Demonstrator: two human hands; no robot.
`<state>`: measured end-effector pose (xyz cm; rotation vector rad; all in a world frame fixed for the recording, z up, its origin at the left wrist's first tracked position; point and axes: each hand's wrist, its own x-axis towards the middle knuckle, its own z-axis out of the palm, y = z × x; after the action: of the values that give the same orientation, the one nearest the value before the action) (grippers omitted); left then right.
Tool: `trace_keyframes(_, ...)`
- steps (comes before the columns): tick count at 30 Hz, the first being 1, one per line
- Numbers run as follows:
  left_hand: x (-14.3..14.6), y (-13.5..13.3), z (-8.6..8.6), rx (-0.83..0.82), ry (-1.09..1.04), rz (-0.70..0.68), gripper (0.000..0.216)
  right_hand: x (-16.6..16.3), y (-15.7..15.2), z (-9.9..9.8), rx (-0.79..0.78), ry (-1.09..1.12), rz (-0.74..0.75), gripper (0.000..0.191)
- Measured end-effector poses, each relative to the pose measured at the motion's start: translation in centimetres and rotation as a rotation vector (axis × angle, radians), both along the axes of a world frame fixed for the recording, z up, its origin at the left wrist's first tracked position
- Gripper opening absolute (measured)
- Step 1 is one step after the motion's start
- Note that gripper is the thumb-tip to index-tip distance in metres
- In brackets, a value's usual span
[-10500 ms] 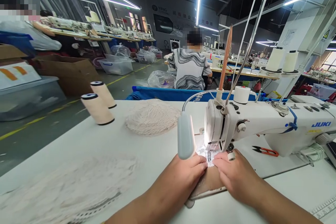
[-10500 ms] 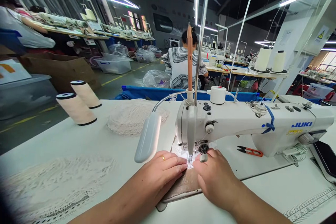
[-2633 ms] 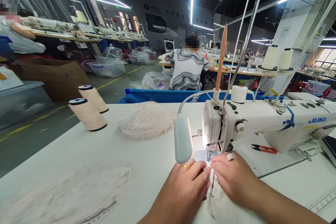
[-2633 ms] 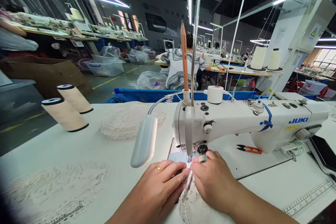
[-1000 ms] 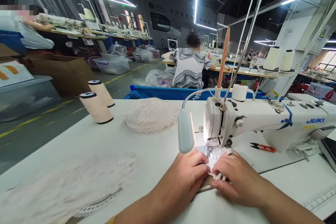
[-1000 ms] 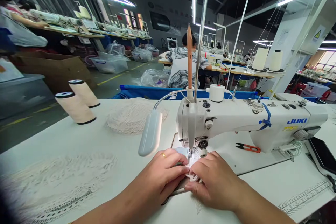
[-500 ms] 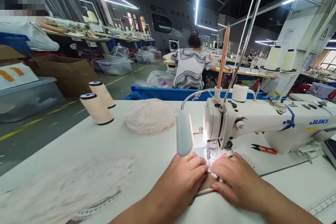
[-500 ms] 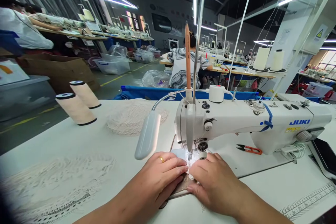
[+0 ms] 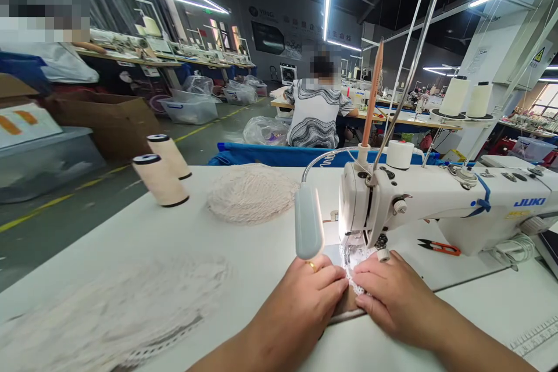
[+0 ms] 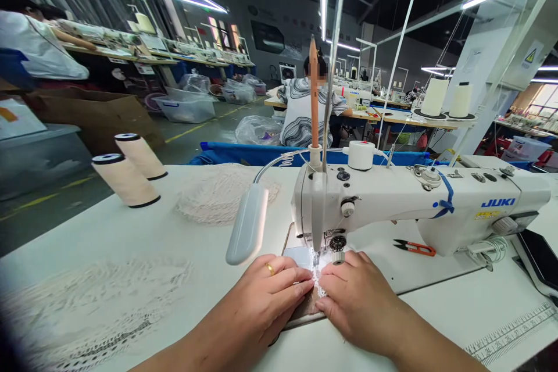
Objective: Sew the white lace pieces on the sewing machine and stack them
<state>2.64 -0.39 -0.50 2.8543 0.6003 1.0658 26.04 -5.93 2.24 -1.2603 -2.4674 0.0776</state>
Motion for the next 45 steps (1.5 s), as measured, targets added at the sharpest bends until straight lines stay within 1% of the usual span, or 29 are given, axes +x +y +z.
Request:
trace_keyframes(4,0.2,0.2,0.2,0.028,-0.020,0.020,0.033,-0.1,0.1,-0.1,0.010,-0.019,-0.013,0.009)
trace_keyframes(6,0.2,0.3,0.9,0.022,-0.004,0.024,0.032,-0.1,0.3,-0.1,0.013,-0.024,-0.026,0.008)
trace_keyframes(10,0.1,0.1,2.7,-0.045,0.081,0.035,0.036,-0.1,0.5,0.1,0.002,-0.017,-0.058,0.006)
trace_keyframes(13,0.1,0.1,3.2,-0.052,0.066,0.033,0.036,-0.2,0.6,0.4,0.004,-0.010,-0.080,0.003)
trace_keyframes(17,0.1,0.4,2.3,-0.099,0.025,0.048,0.030,-0.3,0.6,0.5,0.017,-0.001,-0.081,0.011)
trace_keyframes(22,-0.1,1.9,1.1,-0.279,-0.014,0.213,0.010,-0.3,0.7,0.1,0.047,0.025,-0.083,0.019)
trace_keyframes(25,0.0,3.0,0.6,-0.331,-0.021,0.256,0.015,-0.4,0.8,0.0,0.040,0.032,-0.078,0.019)
trace_keyframes(28,0.1,3.6,0.0,-0.303,0.018,0.276,0.021,-0.5,0.9,0.0,0.024,0.051,-0.079,0.019)
trace_keyframes(32,-0.2,3.4,-0.4,-0.277,0.097,0.309,0.024,-0.4,0.9,0.1,0.036,0.070,-0.079,0.020)
trace_keyframes(34,-0.4,3.0,-0.3,-0.198,0.105,0.340,0.023,-0.2,0.8,0.0,0.077,0.081,-0.076,0.024)
trace_keyframes(36,-0.6,2.4,0.0,-0.072,0.092,0.364,0.015,0.1,0.6,-0.1,0.131,0.109,-0.068,0.028)
trace_keyframes(38,-0.8,1.5,0.4,0.027,0.080,0.314,0.015,0.3,0.5,-0.3,0.179,0.145,-0.046,0.028)
trace_keyframes(39,-0.8,1.0,0.6,0.036,0.086,0.266,0.018,0.4,0.5,-0.4,0.190,0.158,-0.033,0.026)
trace_keyframes(42,-0.9,-0.5,1.3,-0.057,0.119,0.115,0.019,0.2,0.5,-0.6,0.163,0.166,0.022,0.015)
trace_keyframes(45,-0.9,-1.1,2.1,-0.141,0.093,0.017,0.015,-0.3,0.6,-0.5,0.083,0.168,0.060,0.016)
